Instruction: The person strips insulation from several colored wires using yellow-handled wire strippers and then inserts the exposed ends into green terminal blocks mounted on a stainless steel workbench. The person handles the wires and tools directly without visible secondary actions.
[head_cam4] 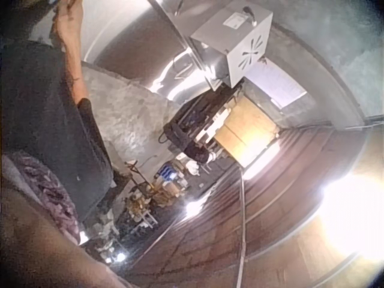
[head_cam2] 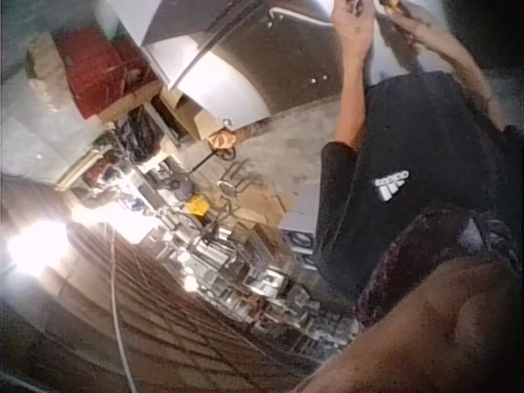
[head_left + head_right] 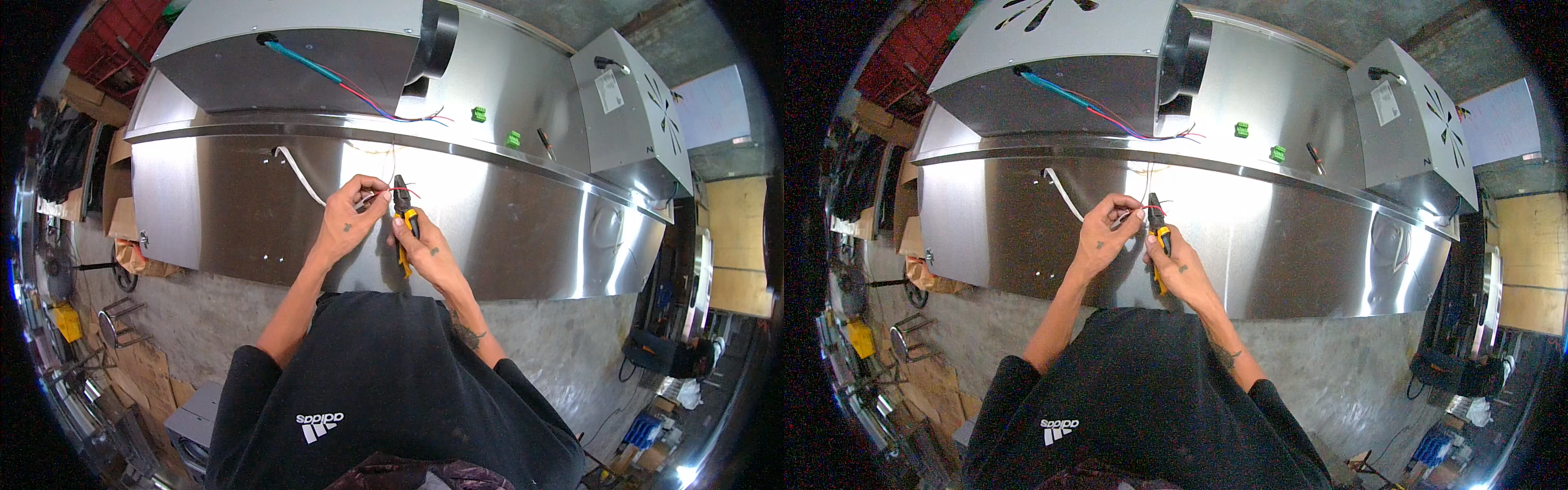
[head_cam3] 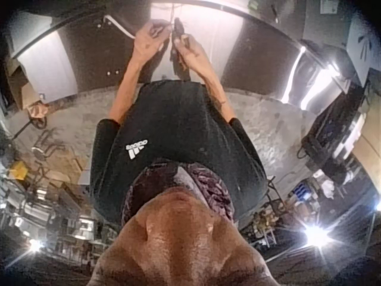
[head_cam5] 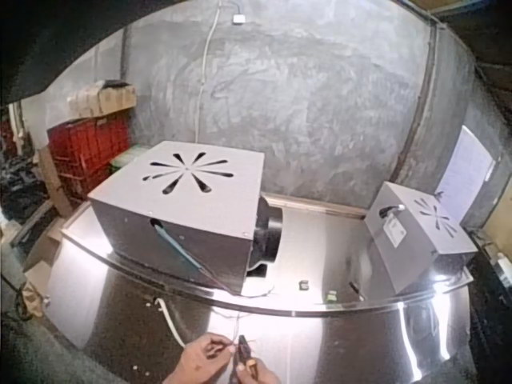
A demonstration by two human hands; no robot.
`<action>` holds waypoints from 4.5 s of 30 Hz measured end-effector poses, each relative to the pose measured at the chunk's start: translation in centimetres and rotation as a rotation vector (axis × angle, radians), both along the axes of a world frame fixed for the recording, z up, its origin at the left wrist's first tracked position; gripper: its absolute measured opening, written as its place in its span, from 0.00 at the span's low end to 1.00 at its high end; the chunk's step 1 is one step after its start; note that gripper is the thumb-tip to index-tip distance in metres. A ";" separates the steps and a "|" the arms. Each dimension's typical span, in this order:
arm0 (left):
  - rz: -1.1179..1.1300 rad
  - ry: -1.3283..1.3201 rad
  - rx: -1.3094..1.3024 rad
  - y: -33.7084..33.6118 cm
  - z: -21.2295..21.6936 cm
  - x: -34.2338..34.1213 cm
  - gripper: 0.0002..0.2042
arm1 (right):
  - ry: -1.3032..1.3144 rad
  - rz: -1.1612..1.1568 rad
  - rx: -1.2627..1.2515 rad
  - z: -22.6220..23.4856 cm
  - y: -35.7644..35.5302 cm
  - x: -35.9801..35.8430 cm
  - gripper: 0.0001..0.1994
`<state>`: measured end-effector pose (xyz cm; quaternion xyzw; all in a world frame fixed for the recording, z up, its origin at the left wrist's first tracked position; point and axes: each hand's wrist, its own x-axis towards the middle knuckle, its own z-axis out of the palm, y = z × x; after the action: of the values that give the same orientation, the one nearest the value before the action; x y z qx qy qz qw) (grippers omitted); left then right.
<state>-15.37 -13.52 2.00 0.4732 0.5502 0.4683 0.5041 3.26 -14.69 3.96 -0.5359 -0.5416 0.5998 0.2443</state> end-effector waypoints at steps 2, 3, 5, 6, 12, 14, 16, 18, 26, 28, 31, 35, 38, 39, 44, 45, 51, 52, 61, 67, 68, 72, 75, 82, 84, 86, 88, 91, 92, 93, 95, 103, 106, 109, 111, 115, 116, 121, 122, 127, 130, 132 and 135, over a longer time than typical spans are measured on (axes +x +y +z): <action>-0.030 0.011 0.022 0.0 0.0 -0.1 0.11 | 0.028 0.002 -0.014 0.0 0.1 -0.1 0.21; -0.038 0.009 0.052 0.0 -0.2 0.0 0.11 | 0.017 0.014 -0.017 0.0 0.1 -0.1 0.22; -0.069 0.039 0.087 0.1 -0.2 -0.2 0.11 | -0.004 0.038 -0.020 -0.2 0.2 -0.1 0.26; -0.091 0.070 0.091 0.1 -0.1 -0.5 0.11 | -0.015 0.052 -0.011 0.0 0.2 -0.1 0.26; -0.110 0.032 0.066 0.0 -0.2 -0.9 0.12 | -0.090 0.104 0.013 1.2 0.2 -0.1 0.24; -0.110 0.023 0.073 -0.1 -0.4 -1.0 0.12 | -0.087 0.079 -0.029 1.7 0.2 -0.3 0.21; -0.103 0.022 0.092 -0.1 -0.6 -1.1 0.13 | -0.082 0.069 -0.023 1.7 0.1 -0.3 0.22; -0.114 0.044 0.018 -0.1 -0.3 -1.2 0.13 | -0.075 0.059 -0.024 1.7 0.1 -0.4 0.22; -0.138 0.019 0.043 0.0 -1.1 -1.5 0.12 | -0.057 0.069 -0.002 1.2 0.2 -0.3 0.22; -0.152 0.028 0.046 0.1 -1.0 -1.6 0.12 | -0.029 0.087 0.029 0.8 0.1 -0.3 0.23; -0.167 0.047 0.078 0.1 -1.1 -1.7 0.11 | -0.038 0.110 0.015 1.0 0.1 -0.3 0.24; -0.181 0.074 0.076 0.1 -0.7 -1.8 0.11 | -0.043 0.132 0.004 0.5 0.2 -0.1 0.25; -0.198 0.115 0.071 0.0 0.0 -2.0 0.12 | -0.042 0.126 0.021 0.6 0.2 -0.1 0.24; -0.209 0.127 0.079 0.1 0.3 -2.0 0.12 | -0.058 0.126 0.040 0.3 0.1 0.0 0.24; -0.222 0.165 0.082 0.1 0.5 -2.0 0.12 | -0.076 0.134 0.035 0.5 0.1 0.0 0.22; -0.227 0.171 0.077 0.1 0.6 -2.0 0.12 | -0.085 0.142 0.041 0.5 0.2 0.1 0.22; -0.204 0.146 0.116 0.1 0.6 -1.8 0.10 | -0.016 0.132 0.000 -0.1 0.0 0.0 0.23; -0.208 0.153 0.120 0.1 0.7 -1.8 0.09 | 0.039 0.107 -0.081 0.9 -0.2 -0.3 0.23; -0.229 0.186 0.127 0.1 0.6 -2.2 0.09 | 0.007 0.168 0.068 0.1 -0.3 -0.3 0.25; -0.229 0.171 0.113 0.1 0.7 -2.2 0.08 | 0.064 0.102 -0.037 0.2 -0.4 -0.8 0.26; -0.220 0.177 0.133 0.1 0.6 -2.2 0.09 | 0.047 0.090 -0.092 0.7 -0.3 -1.0 0.26; -0.189 0.141 0.127 -0.1 -0.4 -1.5 0.11 | -0.008 0.007 -0.077 1.2 -0.3 -1.8 0.24; -0.189 0.089 0.046 -0.2 -0.4 -1.5 0.12 | 0.023 -0.015 -0.050 -0.4 -0.2 -1.8 0.23; -0.208 0.227 0.107 0.3 -0.7 -2.1 0.12 | 0.068 0.005 -0.101 -1.0 0.0 -1.8 0.23; -0.170 0.293 0.186 0.3 -0.3 -1.7 0.11 | 0.088 0.004 -0.117 -0.7 0.0 -1.8 0.23; -0.137 0.335 0.226 0.3 -0.2 -1.3 0.11 | 0.102 0.008 -0.133 -0.3 0.1 -1.8 0.23; -0.105 0.352 0.226 0.3 -0.2 -1.0 0.10 | 0.090 0.000 -0.118 -0.3 0.1 -1.7 0.22; -0.092 0.337 0.273 0.4 -0.7 -0.8 0.10 | 0.091 -0.014 -0.110 -0.9 0.0 -1.8 0.22; -0.099 0.342 0.267 0.5 -0.7 -0.8 0.10 | 0.096 -0.020 -0.110 -1.2 0.0 -1.8 0.22; -0.107 0.347 0.261 0.5 -0.6 -0.8 0.10 | 0.113 -0.030 -0.096 -1.5 0.0 -1.8 0.22; -0.121 0.351 0.260 0.6 -0.6 -0.9 0.10 | 0.143 -0.049 -0.066 -1.9 -0.1 -1.9 0.22; -0.126 0.412 0.243 0.3 0.0 -0.9 0.10 | -0.040 0.025 0.006 -1.1 0.1 -1.8 0.25; -0.065 0.372 0.286 0.5 -0.2 -0.4 0.10 | -0.018 -0.008 0.073 -1.5 -0.1 -2.2 0.27; -0.041 0.373 0.330 0.6 -0.1 -0.2 0.10 | -0.068 -0.011 0.196 -1.6 0.0 -2.0 0.28; -0.018 0.370 0.337 0.4 -0.5 -0.2 0.09 | -0.083 -0.005 0.261 -1.9 0.0 -2.1 0.29; 0.004 0.374 0.329 0.2 -0.5 0.1 0.10 | -0.075 -0.012 0.274 -2.2 -0.1 -2.2 0.28; 0.002 0.366 0.315 0.2 -0.4 0.1 0.10 | -0.087 -0.010 0.269 -2.1 -0.1 -2.3 0.27; 0.007 0.362 0.275 -0.1 -0.8 0.2 0.11 | -0.083 -0.002 0.094 -1.2 -0.1 -2.4 0.26; 0.017 0.355 0.280 0.0 -0.7 0.3 0.11 | -0.086 0.004 0.095 -1.1 0.0 -2.4 0.25; 0.060 0.334 0.239 0.0 -0.5 0.8 0.10 | -0.095 -0.013 0.252 -2.0 -0.1 -2.5 0.24; 0.063 0.356 0.185 -0.2 -0.5 0.9 0.11 | -0.096 -0.026 0.203 -2.1 -0.1 -2.5 0.23; 0.036 0.246 0.100 -0.2 -0.2 0.9 0.11 | -0.103 -0.028 0.199 -2.1 0.0 -2.6 0.24; -0.015 0.122 0.047 0.0 -0.7 0.5 0.10 | -0.127 -0.024 0.257 -2.9 -0.1 -2.6 0.26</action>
<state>-14.88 -13.52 1.33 0.5166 0.5653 0.4477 0.4616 0.67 -14.75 1.07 -0.5435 -0.6220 0.4874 0.2833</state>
